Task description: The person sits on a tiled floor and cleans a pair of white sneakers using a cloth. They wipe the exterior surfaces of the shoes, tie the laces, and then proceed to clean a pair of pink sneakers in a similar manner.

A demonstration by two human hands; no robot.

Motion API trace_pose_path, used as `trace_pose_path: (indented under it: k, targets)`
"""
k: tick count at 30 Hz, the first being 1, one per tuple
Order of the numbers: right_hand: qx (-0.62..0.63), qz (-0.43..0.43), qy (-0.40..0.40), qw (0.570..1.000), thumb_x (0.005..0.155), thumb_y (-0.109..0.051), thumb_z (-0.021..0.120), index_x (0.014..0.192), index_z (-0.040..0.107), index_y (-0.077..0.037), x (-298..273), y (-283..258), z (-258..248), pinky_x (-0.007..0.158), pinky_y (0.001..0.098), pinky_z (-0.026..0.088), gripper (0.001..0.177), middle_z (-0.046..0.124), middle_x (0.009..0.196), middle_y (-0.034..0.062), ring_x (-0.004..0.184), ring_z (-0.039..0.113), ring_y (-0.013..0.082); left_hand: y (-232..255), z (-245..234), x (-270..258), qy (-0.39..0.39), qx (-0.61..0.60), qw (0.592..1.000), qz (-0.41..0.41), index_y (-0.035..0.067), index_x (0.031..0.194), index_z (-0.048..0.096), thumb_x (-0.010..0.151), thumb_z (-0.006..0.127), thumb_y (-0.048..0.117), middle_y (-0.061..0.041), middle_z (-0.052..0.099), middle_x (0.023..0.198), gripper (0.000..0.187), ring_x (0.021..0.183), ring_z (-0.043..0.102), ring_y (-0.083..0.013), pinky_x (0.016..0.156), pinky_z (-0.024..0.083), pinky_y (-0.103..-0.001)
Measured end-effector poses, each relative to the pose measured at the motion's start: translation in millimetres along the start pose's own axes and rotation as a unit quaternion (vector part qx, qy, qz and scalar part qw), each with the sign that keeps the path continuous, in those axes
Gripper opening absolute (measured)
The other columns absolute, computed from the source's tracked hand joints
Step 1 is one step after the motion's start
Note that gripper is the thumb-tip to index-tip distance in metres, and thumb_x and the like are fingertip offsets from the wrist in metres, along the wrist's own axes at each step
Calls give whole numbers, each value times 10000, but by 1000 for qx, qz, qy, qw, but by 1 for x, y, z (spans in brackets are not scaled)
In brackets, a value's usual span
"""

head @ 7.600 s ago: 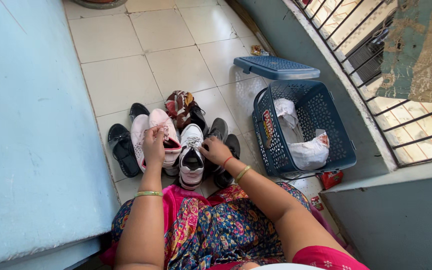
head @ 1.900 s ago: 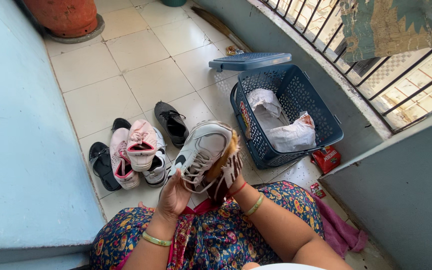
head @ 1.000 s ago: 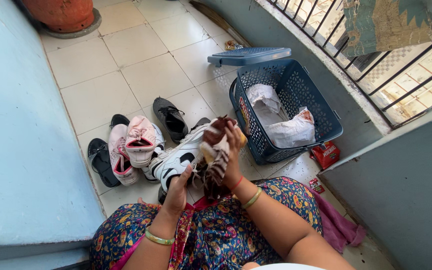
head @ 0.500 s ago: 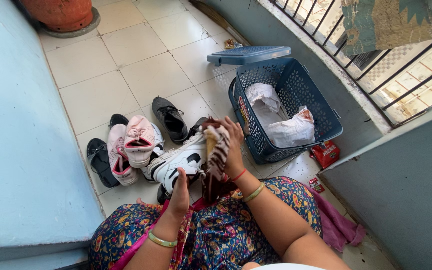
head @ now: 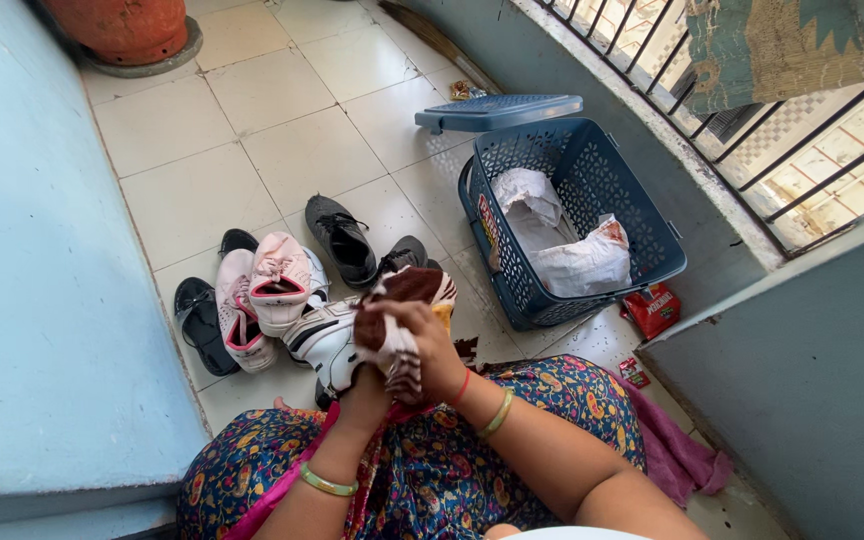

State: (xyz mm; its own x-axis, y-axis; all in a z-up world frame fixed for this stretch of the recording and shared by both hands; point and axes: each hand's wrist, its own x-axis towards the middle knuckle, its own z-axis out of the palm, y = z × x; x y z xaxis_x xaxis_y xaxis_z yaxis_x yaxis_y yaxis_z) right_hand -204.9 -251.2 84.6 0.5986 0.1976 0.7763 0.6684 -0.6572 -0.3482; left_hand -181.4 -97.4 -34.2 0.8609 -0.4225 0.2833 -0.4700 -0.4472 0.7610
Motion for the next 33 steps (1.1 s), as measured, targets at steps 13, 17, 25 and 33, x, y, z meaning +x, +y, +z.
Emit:
trace_pose_path:
  k: [13,17,25,33]
  targets:
    - [519,496,203,666,964,-321,492,1235,585,-151,2,39,5,716,323,609,333,664,1175,144,965,721,234,66,-28,13,97,183,971,117,16,1139,720,899,698,134,-155,744,1048,268,946,711,-328,834,554,-403]
    - [215,232,36,948,905,-290,648,1214,671,-109,-1,-7,0,893,374,541,358,656,1268,155,1072,642,281,48,-20,6,101,-23,994,46,-7,1190,675,859,696,80,-174,728,1104,342,1001,701,-321,848,551,-397]
    - [187,267,119,938,877,-200,725,1250,634,-34,22,33,-23,1009,325,529,419,618,1235,118,1135,627,228,30,-10,4,-48,230,972,0,97,1483,566,1038,593,36,-103,721,899,450,740,709,-217,669,534,-343]
    - [481,414,236,736,889,-160,630,1256,594,-103,19,30,-18,893,331,586,373,661,1199,115,1028,707,196,9,-2,-2,149,188,951,195,-3,1260,667,988,630,66,-139,729,982,283,796,716,-228,701,546,-333]
